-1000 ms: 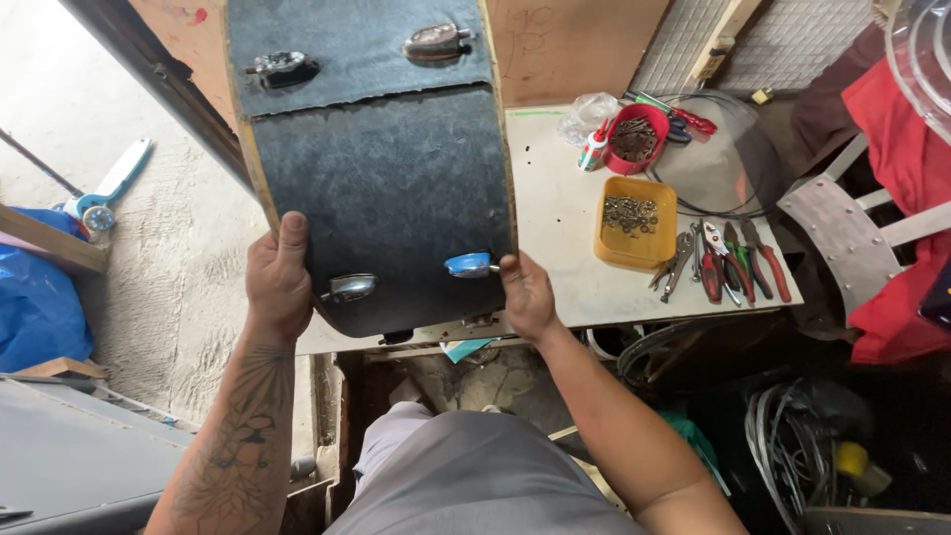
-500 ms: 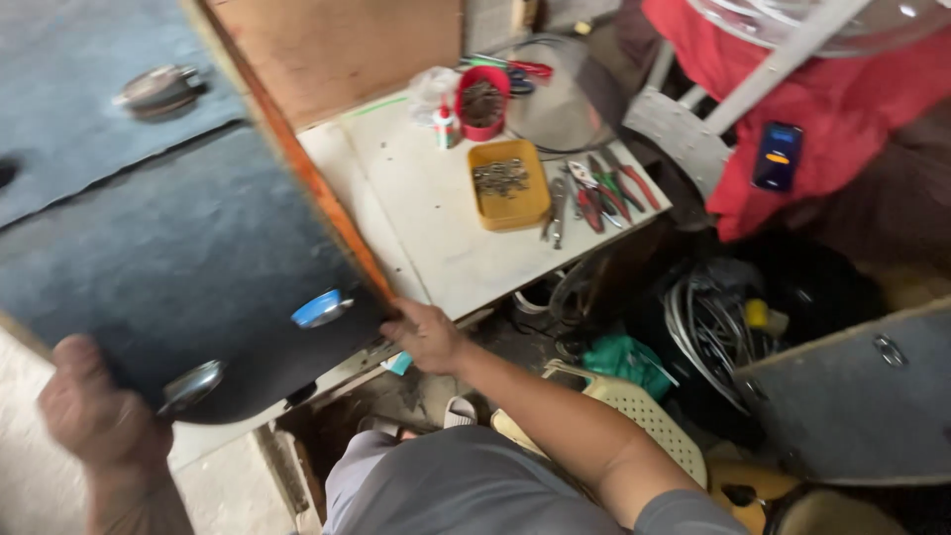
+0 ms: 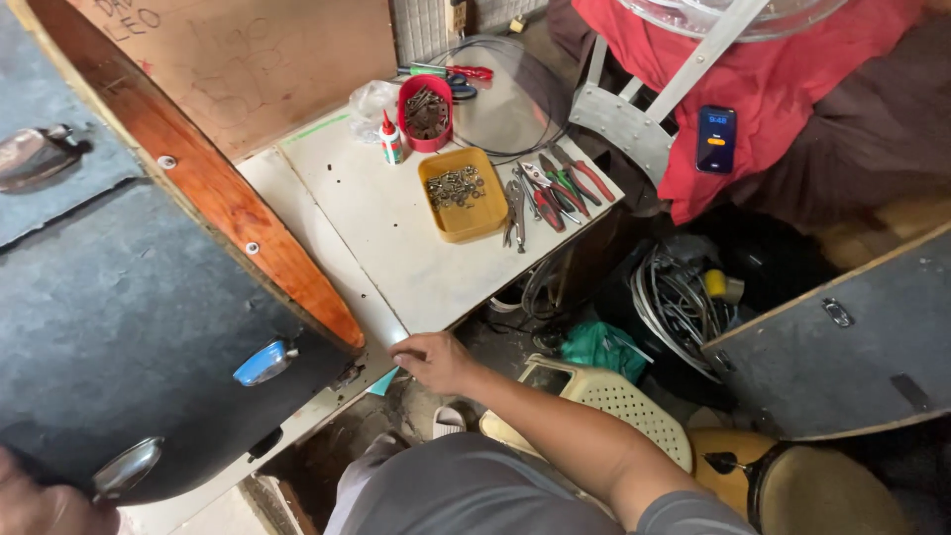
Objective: Removing hardware from a drum shell using a screwdriver and inspecting the shell
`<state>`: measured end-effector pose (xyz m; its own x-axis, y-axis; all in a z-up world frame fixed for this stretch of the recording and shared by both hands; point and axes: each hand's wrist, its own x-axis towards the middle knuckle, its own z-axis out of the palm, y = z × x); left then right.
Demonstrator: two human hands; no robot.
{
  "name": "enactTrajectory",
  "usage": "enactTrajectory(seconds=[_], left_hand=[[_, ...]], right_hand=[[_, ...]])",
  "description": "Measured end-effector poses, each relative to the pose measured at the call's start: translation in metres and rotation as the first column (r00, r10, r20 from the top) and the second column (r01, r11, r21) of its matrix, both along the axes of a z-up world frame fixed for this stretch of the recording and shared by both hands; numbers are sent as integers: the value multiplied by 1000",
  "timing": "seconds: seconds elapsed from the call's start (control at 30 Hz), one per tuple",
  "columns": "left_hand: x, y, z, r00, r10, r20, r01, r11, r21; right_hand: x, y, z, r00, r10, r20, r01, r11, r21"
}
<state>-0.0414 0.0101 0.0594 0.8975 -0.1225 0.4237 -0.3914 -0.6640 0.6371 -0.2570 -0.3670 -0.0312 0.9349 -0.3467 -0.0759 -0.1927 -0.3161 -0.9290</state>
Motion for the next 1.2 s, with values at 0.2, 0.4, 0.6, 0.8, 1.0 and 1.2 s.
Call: enactTrajectory(seconds=[0.2, 0.4, 0.6, 0.8, 1.0, 1.2], left_hand=[[69, 16, -9, 828, -94, -553, 234, 954, 188], [29, -3, -48, 991, 73, -111, -91, 982, -167], [-4, -32, 12, 943, -161, -290, 35, 918, -395], [-7, -20, -1, 994, -108, 1, 105, 958, -267], [10, -5, 13, 763, -304, -571, -56, 849, -526], [-11, -53, 51, 886, -409, 220, 455, 673, -583]], right_hand=[[-8, 7, -4, 983, -39, -181, 47, 998, 37], [-17, 9, -10, 977, -52, -208, 65, 996, 54], [-23, 15, -16, 971, -89, -222, 104, 993, 54], [-11, 35, -12, 980, -94, -178, 107, 992, 63], [8, 51, 34, 998, -65, 2, 65, 997, 48], [24, 66, 58, 981, -171, 94, 170, 985, 17]])
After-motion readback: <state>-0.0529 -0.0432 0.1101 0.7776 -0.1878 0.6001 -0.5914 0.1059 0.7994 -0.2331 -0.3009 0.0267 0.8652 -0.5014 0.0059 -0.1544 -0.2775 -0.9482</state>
